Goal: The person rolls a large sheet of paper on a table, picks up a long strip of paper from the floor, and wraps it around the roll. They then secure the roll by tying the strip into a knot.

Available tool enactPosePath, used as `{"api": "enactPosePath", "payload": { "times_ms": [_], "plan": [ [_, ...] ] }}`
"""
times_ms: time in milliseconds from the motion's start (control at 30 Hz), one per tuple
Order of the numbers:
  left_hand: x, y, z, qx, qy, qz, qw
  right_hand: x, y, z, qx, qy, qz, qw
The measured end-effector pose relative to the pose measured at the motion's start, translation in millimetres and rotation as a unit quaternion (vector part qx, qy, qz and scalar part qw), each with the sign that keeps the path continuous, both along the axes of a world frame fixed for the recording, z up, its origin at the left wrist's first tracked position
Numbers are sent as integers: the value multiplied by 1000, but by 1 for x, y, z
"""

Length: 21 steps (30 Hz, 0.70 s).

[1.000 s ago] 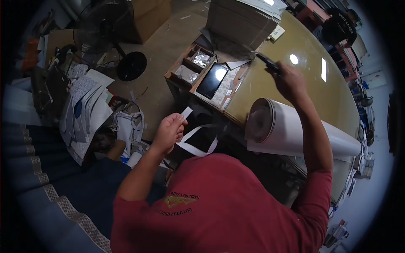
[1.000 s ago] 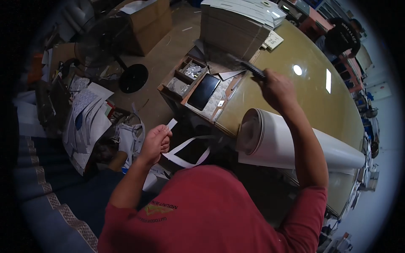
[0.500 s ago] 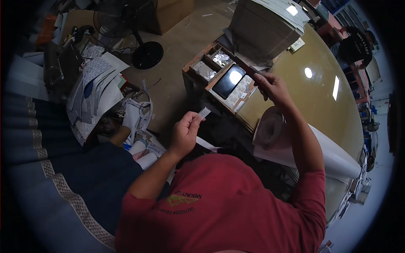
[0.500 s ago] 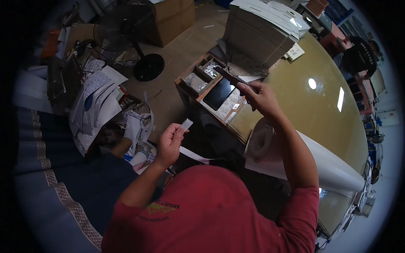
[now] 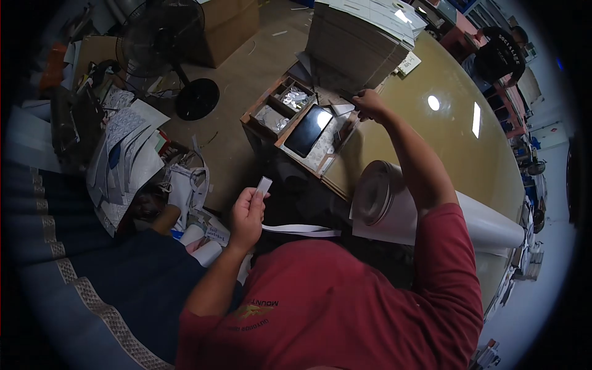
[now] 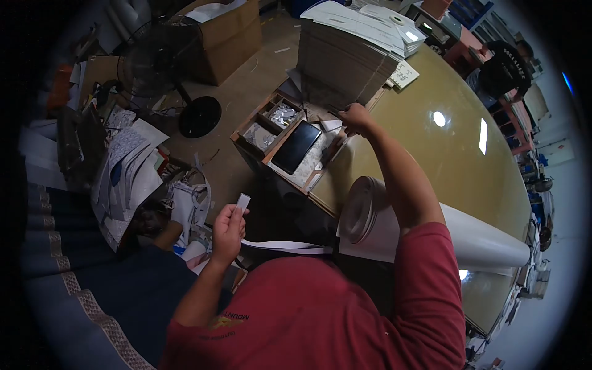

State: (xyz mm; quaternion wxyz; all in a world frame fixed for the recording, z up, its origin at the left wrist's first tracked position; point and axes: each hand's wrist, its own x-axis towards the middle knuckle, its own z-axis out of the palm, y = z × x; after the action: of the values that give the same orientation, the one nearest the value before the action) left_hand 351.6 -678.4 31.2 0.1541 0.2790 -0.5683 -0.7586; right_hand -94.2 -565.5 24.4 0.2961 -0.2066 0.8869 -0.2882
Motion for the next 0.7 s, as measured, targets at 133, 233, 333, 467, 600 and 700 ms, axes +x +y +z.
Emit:
{"api": "enactPosePath", "payload": {
  "times_ms": [133, 233, 333, 467, 600, 700],
  "plan": [
    [0, 5, 4, 26, 5, 13, 1000, -29, -12, -26, -99, -49, -1, 994],
    [1, 8, 3, 40, 6, 26, 999, -57, -26, -62, -46, -29, 7, 998],
    [3, 10, 2, 50, 7, 45, 998, -36, -39, -38, -41, -30, -15, 999],
    [4, 10, 4, 36, 18, 70, 997, -39, -44, -48, -100, -28, 20, 994],
    [7, 7, 5, 20, 12, 86, 996, -53, -41, -62, -121, 28, 24, 992],
    [11, 6, 1, -23, 13, 103, 994, -167, -33, -167, -33, 156, 47, 986]
  ]
}}
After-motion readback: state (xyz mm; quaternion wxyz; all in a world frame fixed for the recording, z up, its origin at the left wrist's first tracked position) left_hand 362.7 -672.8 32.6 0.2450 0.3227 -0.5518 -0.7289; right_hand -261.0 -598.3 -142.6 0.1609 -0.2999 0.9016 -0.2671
